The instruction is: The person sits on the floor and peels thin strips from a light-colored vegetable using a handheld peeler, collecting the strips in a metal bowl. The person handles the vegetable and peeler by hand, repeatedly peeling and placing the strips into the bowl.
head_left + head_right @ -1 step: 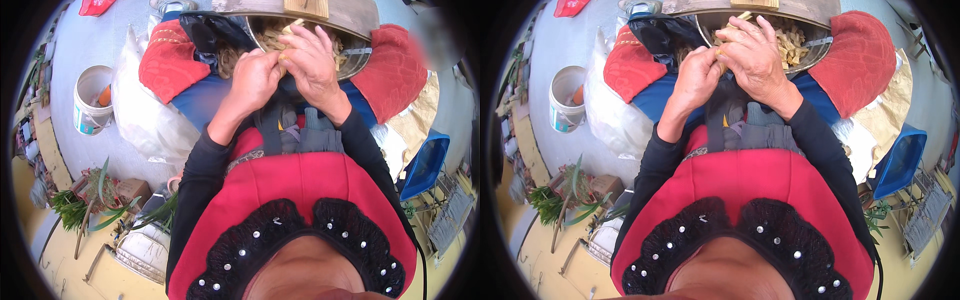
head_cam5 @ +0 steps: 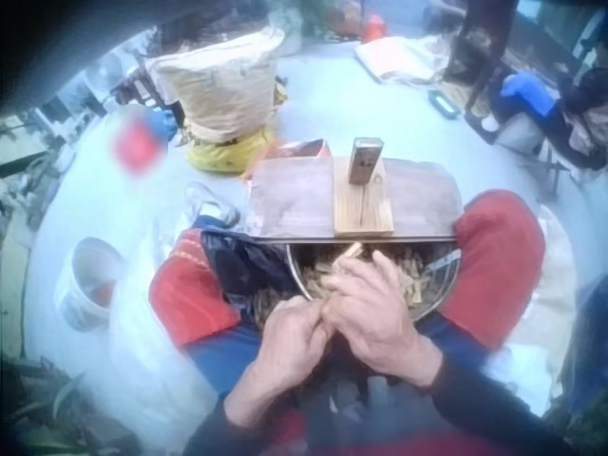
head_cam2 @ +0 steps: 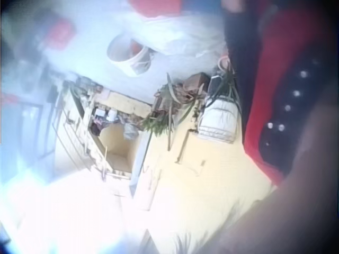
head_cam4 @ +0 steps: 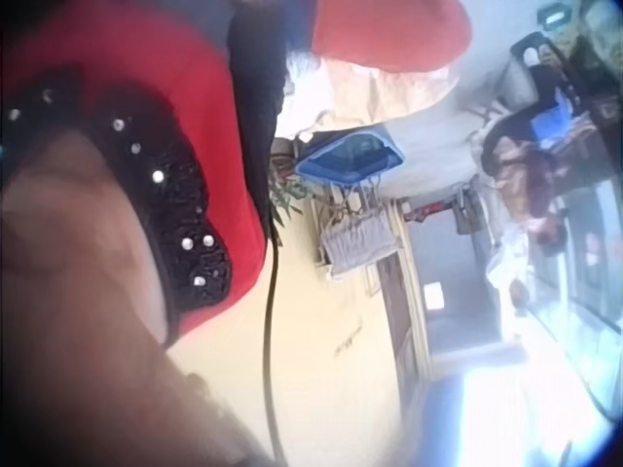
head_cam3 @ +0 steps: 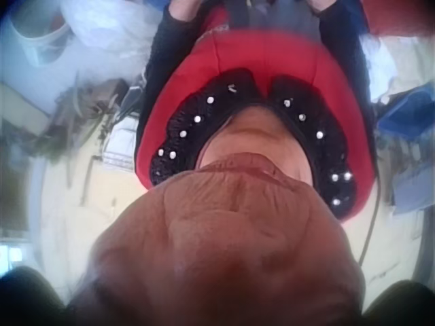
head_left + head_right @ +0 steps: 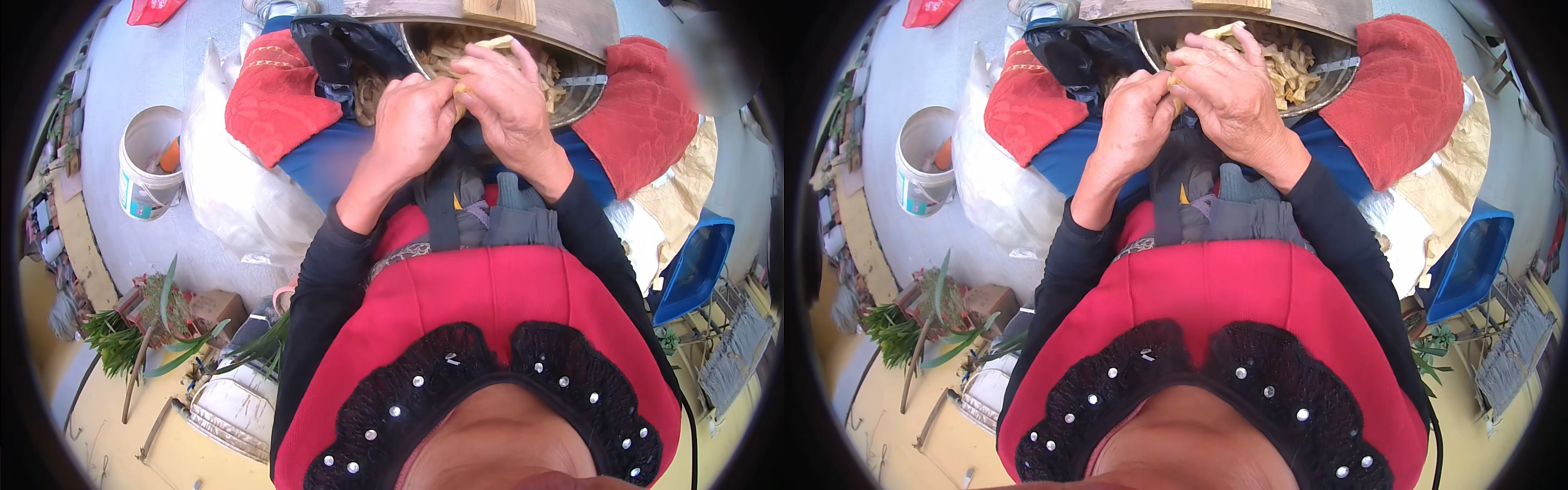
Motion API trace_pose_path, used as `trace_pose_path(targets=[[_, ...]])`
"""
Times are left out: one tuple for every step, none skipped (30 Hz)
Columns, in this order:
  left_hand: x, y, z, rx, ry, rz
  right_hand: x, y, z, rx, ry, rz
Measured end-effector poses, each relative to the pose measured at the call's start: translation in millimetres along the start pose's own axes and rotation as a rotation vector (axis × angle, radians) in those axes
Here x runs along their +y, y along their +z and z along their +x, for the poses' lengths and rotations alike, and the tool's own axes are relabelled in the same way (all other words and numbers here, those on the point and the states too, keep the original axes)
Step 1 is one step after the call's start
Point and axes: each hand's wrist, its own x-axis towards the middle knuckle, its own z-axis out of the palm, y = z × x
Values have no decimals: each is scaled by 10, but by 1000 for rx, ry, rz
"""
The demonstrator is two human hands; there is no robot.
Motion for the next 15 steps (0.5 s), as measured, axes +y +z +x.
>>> trace_pose_path(targets=[[3, -9, 5, 24, 16, 53, 39, 46, -23, 15, 43, 86], [4, -10, 3, 48, 32, 106, 60, 82, -55, 32, 85, 171], [14, 18, -5, 97, 23, 91, 55, 112, -86, 50, 199, 284], [27, 68, -5, 149, 15, 75, 53, 144, -100, 69, 310, 395], [40, 102, 1, 200, 8, 58, 51, 157, -103, 89, 421, 505], [63, 108, 3, 227, -3, -10, 46, 145, -97, 107, 488, 579], [99, 114, 6, 256, -10, -81, 44, 114, -86, 125, 552, 649], [120, 123, 19, 283, -17, -153, 48, 90, -77, 145, 616, 718], [87, 149, 31, 279, 47, -116, 86, 111, -82, 189, 746, 923], [88, 164, 58, 291, 84, -95, 96, 124, -59, 242, 816, 1039], [97, 186, 88, 302, 121, -73, 102, 136, -35, 297, 885, 1155], [106, 209, 118, 314, 157, -52, 119, 139, -18, 353, 952, 1272], [103, 227, 132, 294, 171, -40, 154, 164, -40, 369, 970, 1326], [93, 244, 149, 300, 184, -53, 198, 200, -80, 344, 940, 1336], [80, 260, 168, 307, 197, -67, 243, 233, -125, 320, 909, 1344]])
